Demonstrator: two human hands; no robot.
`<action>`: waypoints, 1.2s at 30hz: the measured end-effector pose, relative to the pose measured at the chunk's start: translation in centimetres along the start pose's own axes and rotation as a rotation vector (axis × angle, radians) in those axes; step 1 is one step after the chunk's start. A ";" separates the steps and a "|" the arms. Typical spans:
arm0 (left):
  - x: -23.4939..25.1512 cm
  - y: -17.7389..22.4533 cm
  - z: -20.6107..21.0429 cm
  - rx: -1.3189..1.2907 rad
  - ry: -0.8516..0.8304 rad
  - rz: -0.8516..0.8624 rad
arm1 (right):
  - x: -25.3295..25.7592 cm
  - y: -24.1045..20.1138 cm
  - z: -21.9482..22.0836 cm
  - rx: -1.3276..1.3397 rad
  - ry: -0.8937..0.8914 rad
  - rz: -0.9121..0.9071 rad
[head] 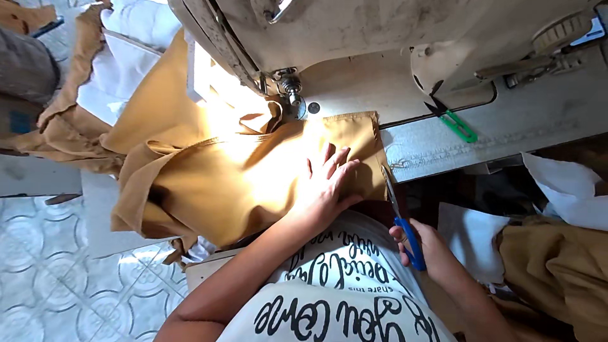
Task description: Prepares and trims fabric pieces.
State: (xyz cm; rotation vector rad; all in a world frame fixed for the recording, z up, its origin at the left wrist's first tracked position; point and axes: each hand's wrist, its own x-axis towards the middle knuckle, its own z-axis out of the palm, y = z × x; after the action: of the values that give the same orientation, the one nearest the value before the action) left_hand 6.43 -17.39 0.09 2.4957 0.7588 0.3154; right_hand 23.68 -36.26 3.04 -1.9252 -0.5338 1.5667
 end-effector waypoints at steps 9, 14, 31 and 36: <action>-0.9 0.0 0.3 0.005 -0.017 0.026 | 0.8 -0.9 -0.3 -0.006 -0.102 0.066; -1.0 0.0 0.2 -0.002 -0.021 0.019 | 1.3 -1.0 0.2 -0.064 -0.035 0.017; -1.8 -0.1 0.4 -0.030 -0.044 0.066 | 1.4 -1.9 0.9 -0.029 -0.040 0.036; -1.9 -0.1 0.4 -0.035 -0.049 0.064 | 1.5 -1.4 1.7 0.069 0.018 0.008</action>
State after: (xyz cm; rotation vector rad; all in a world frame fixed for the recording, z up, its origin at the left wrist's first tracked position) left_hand 4.99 -18.59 -0.42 2.4892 0.6489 0.2862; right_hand 22.48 -33.96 2.69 -1.8902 -0.4595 1.5508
